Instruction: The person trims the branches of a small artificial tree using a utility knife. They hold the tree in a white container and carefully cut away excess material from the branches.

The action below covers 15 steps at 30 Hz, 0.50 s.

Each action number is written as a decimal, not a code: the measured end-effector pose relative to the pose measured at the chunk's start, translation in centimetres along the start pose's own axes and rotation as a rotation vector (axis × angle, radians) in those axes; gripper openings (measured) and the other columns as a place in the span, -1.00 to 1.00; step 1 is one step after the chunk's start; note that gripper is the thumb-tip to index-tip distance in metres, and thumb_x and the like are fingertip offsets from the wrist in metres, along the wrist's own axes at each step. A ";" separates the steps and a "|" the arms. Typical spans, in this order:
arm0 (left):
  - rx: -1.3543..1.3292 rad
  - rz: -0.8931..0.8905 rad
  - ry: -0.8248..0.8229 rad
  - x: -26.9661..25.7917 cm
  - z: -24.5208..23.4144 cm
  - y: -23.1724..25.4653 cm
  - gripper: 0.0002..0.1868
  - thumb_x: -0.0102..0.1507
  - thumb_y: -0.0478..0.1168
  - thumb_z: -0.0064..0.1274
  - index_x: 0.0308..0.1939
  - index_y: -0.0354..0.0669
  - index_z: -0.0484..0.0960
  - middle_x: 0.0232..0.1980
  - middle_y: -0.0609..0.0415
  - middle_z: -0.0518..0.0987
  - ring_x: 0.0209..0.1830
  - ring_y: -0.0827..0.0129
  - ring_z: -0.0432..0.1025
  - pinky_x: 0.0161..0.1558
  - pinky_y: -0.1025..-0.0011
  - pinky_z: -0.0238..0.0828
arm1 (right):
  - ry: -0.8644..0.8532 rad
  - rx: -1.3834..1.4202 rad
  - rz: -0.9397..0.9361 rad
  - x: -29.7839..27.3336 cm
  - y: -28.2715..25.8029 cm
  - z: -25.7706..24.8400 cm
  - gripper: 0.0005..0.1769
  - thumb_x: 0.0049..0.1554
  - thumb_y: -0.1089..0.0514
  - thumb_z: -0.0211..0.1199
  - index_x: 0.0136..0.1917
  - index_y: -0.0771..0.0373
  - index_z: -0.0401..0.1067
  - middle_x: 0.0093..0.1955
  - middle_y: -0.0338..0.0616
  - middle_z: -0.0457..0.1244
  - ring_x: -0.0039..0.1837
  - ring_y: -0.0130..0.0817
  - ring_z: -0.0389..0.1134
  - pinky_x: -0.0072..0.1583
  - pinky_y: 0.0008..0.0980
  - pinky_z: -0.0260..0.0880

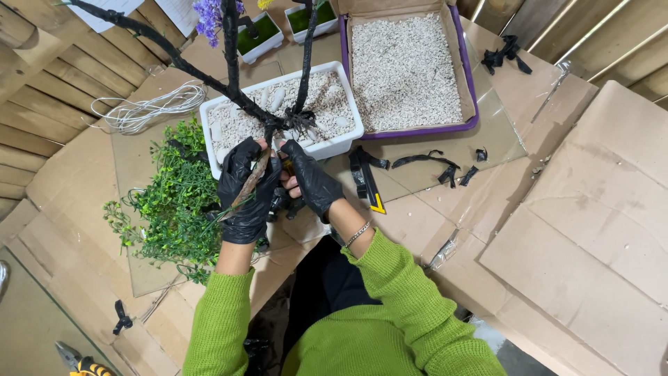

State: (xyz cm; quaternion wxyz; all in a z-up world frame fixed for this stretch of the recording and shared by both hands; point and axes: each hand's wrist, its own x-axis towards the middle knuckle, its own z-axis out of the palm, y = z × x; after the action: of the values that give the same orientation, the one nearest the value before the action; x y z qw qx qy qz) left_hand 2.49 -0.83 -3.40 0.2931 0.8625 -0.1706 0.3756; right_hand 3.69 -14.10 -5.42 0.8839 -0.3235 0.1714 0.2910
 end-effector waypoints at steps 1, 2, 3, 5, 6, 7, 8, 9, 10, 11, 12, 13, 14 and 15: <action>-0.001 0.001 0.000 0.0 0.0 -0.1 -0.46 0.32 0.15 0.19 0.33 0.10 0.57 0.33 -0.21 0.49 0.21 -0.10 0.44 0.28 0.03 0.35 | 0.000 0.000 -0.001 -0.6 -0.3 0.6 -0.56 0.19 -0.23 0.23 -0.15 0.21 0.40 -0.40 -0.20 0.10 -0.47 -0.56 0.12 -0.52 -0.73 -0.02; 0.002 0.002 0.014 -0.1 0.0 -0.2 -0.46 0.32 0.15 0.19 0.32 0.10 0.58 0.33 -0.22 0.49 0.21 -0.10 0.44 0.29 0.03 0.35 | -0.002 -0.001 -0.015 -1.3 -0.5 1.2 -0.57 0.19 -0.22 0.23 -0.15 0.20 0.39 -0.40 -0.21 0.10 -0.47 -0.57 0.12 -0.52 -0.72 -0.02; 0.006 0.002 0.027 -0.2 0.0 -0.3 -0.47 0.33 0.16 0.18 0.32 0.10 0.58 0.33 -0.23 0.49 0.21 -0.10 0.44 0.29 0.03 0.35 | -0.005 -0.001 -0.027 -2.0 -0.7 1.8 -0.58 0.19 -0.22 0.23 -0.15 0.19 0.39 -0.40 -0.22 0.11 -0.47 -0.58 0.13 -0.52 -0.72 -0.01; 0.008 0.004 0.037 -0.2 0.2 -0.4 -0.47 0.33 0.16 0.18 0.31 0.10 0.59 0.32 -0.24 0.49 0.20 -0.10 0.44 0.30 0.03 0.34 | -0.003 0.020 -0.021 -3.8 -1.4 3.3 -0.58 0.21 -0.20 0.17 -0.17 0.20 0.39 -0.41 -0.23 0.11 -0.46 -0.59 0.14 -0.51 -0.74 0.00; 0.011 0.004 0.051 -0.3 0.3 -0.5 -0.47 0.33 0.17 0.17 0.30 0.09 0.59 0.32 -0.25 0.49 0.20 -0.10 0.44 0.31 0.03 0.34 | -0.003 0.039 -0.015 -4.8 -1.8 4.0 -0.57 0.23 -0.18 0.11 -0.20 0.22 0.38 -0.41 -0.24 0.12 -0.45 -0.60 0.15 -0.50 -0.77 0.01; 0.012 0.003 0.049 -0.3 0.4 -0.5 -0.47 0.33 0.17 0.17 0.30 0.09 0.59 0.32 -0.25 0.49 0.20 -0.10 0.44 0.31 0.03 0.34 | -0.002 0.040 -0.014 -4.8 -1.7 4.0 -0.57 0.23 -0.18 0.11 -0.20 0.22 0.38 -0.41 -0.24 0.12 -0.45 -0.60 0.15 -0.50 -0.77 0.01; 0.017 0.002 0.062 -0.4 0.4 -0.5 -0.48 0.33 0.17 0.17 0.30 0.09 0.60 0.32 -0.25 0.50 0.20 -0.11 0.44 0.31 0.02 0.34 | -0.003 0.055 -0.012 -4.9 -1.6 4.1 -0.60 0.22 -0.17 0.14 -0.22 0.18 0.36 -0.41 -0.27 0.09 -0.46 -0.60 0.14 -0.50 -0.76 0.02; 0.023 0.002 0.079 -0.3 0.5 -0.6 -0.48 0.33 0.17 0.16 0.29 0.09 0.60 0.32 -0.26 0.50 0.20 -0.11 0.44 0.32 0.02 0.34 | -0.006 0.066 -0.011 -4.9 -1.6 4.3 -0.62 0.22 -0.17 0.16 -0.23 0.15 0.35 -0.42 -0.30 0.05 -0.46 -0.59 0.13 -0.51 -0.75 0.03; 0.024 0.003 0.081 -0.3 0.5 -0.6 -0.48 0.33 0.17 0.16 0.29 0.09 0.60 0.32 -0.26 0.50 0.20 -0.11 0.44 0.32 0.02 0.34 | -0.008 0.064 -0.012 -5.0 -1.5 4.5 -0.62 0.22 -0.17 0.16 -0.23 0.15 0.35 -0.42 -0.30 0.05 -0.46 -0.59 0.13 -0.51 -0.75 0.03; 0.029 0.003 0.098 -0.3 0.5 -0.6 -0.48 0.33 0.18 0.16 0.29 0.08 0.61 0.31 -0.27 0.50 0.20 -0.11 0.44 0.32 0.02 0.33 | 0.023 0.025 -0.045 -5.1 -1.5 4.8 -0.62 0.21 -0.21 0.17 -0.19 0.13 0.38 -0.41 -0.30 0.07 -0.46 -0.61 0.13 -0.51 -0.77 0.03; 0.034 0.003 0.114 -0.3 0.6 -0.6 -0.49 0.34 0.18 0.15 0.28 0.08 0.61 0.31 -0.28 0.50 0.19 -0.11 0.44 0.33 0.02 0.33 | 0.055 -0.013 -0.079 -5.3 -1.4 5.0 -0.60 0.20 -0.25 0.18 -0.15 0.10 0.41 -0.40 -0.30 0.08 -0.46 -0.63 0.14 -0.51 -0.78 0.02; 0.033 0.004 0.115 -0.3 0.6 -0.6 -0.49 0.34 0.18 0.15 0.28 0.08 0.61 0.31 -0.28 0.50 0.19 -0.11 0.44 0.33 0.02 0.33 | 0.054 -0.014 -0.080 -5.0 -1.2 4.7 -0.60 0.20 -0.25 0.18 -0.15 0.10 0.41 -0.40 -0.30 0.08 -0.46 -0.63 0.14 -0.51 -0.78 0.02; 0.037 0.005 0.131 -0.4 0.6 -0.7 -0.49 0.34 0.19 0.15 0.27 0.08 0.62 0.31 -0.29 0.50 0.19 -0.11 0.44 0.33 0.02 0.33 | 0.070 -0.016 -0.096 -4.8 -1.0 4.4 -0.58 0.20 -0.25 0.19 -0.18 0.13 0.40 -0.40 -0.27 0.09 -0.45 -0.63 0.13 -0.50 -0.77 0.00; 0.042 0.005 0.146 -0.4 0.6 -0.7 -0.49 0.34 0.19 0.14 0.27 0.08 0.62 0.30 -0.30 0.50 0.19 -0.11 0.44 0.34 0.02 0.32 | 0.086 -0.017 -0.110 -4.5 -0.8 4.1 -0.56 0.20 -0.25 0.20 -0.20 0.16 0.38 -0.40 -0.25 0.10 -0.44 -0.62 0.12 -0.50 -0.76 -0.02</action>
State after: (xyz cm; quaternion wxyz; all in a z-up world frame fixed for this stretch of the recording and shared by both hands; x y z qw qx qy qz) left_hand 2.94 -0.63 -4.30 0.2857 0.8383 -0.1431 0.4418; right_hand 1.16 -13.64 0.21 0.8877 -0.3519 0.1886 0.2293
